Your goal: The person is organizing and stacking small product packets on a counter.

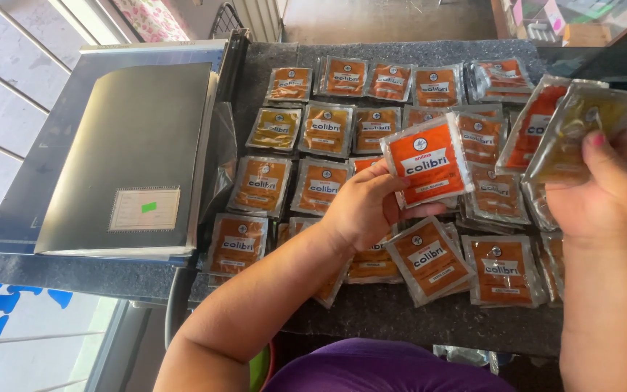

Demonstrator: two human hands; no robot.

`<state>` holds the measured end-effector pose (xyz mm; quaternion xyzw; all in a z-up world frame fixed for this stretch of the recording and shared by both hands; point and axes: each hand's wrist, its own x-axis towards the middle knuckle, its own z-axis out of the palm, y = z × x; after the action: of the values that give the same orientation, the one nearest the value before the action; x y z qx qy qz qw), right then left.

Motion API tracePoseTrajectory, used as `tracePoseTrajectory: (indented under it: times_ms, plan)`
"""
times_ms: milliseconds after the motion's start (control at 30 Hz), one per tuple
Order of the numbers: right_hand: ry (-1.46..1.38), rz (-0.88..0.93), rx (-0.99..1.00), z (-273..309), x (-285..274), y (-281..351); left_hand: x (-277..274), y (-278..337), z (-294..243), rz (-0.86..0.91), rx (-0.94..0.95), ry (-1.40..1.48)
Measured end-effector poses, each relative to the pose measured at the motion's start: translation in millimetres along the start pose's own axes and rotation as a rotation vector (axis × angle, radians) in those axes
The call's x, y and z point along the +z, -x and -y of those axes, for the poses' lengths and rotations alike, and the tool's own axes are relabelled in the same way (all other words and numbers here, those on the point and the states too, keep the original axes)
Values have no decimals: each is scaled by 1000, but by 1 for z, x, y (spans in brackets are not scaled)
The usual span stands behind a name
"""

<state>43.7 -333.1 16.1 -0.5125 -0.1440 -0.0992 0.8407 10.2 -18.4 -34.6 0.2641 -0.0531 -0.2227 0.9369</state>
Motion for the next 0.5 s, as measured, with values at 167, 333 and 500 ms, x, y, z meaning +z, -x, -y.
tracePoseTrajectory:
  times_ms: [167, 333, 500]
  plan:
    - [34, 42, 140, -22, 13, 19, 8, 2, 4, 12, 28, -164]
    - [336, 43, 211, -41, 16, 31, 6, 2, 12, 41, 13, -428]
    - [240, -9, 262, -34, 15, 30, 12, 2, 4, -33, 46, -434]
